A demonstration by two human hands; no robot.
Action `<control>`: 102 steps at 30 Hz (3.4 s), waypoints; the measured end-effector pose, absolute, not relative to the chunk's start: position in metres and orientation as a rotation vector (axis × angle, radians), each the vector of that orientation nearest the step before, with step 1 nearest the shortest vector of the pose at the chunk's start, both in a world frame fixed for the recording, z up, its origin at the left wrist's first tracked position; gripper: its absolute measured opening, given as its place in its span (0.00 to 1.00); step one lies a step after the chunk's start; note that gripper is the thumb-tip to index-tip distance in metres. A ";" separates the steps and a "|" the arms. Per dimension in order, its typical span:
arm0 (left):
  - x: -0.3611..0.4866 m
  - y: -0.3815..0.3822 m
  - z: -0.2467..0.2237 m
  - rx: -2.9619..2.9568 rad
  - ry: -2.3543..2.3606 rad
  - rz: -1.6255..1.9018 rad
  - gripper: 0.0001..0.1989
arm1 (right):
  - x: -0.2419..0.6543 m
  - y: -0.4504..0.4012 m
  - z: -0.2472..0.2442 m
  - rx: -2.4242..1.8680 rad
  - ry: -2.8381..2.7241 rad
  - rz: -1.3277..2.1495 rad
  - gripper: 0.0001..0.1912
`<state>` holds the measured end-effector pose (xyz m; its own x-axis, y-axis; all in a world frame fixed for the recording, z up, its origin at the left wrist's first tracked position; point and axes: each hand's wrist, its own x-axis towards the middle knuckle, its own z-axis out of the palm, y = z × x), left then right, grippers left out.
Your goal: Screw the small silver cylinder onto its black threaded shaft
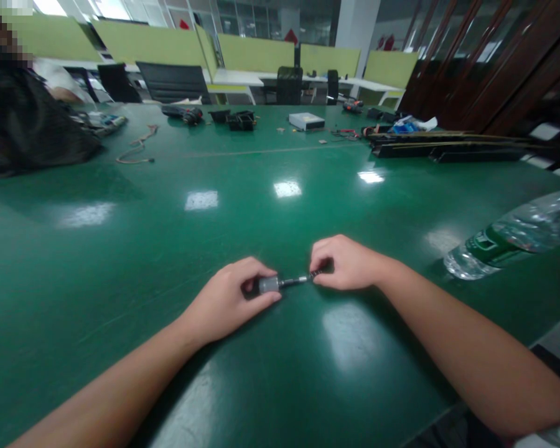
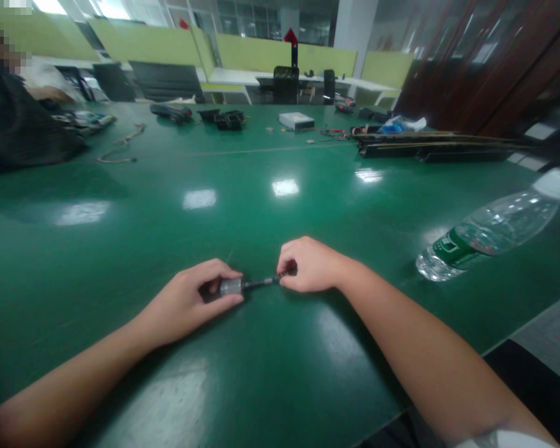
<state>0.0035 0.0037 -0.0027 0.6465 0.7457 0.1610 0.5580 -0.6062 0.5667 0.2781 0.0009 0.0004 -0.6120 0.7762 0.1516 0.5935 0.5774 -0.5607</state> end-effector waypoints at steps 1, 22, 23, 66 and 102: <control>0.003 0.004 -0.003 2.394 1.021 0.530 0.13 | 0.278 0.001 0.000 -1.108 -2.432 0.657 0.04; 0.002 0.004 -0.004 2.389 1.011 0.534 0.12 | 0.254 -0.004 -0.008 -1.061 -2.427 0.624 0.05; 0.002 0.005 -0.005 2.392 1.002 0.535 0.12 | 0.251 -0.005 -0.009 -1.038 -2.440 0.605 0.06; 0.001 0.004 -0.006 2.403 0.983 0.536 0.10 | 0.240 -0.005 -0.017 -0.991 -2.506 0.512 0.08; 0.002 0.005 -0.004 2.353 1.026 0.538 0.11 | 0.237 -0.008 -0.018 -0.961 -2.466 0.483 0.08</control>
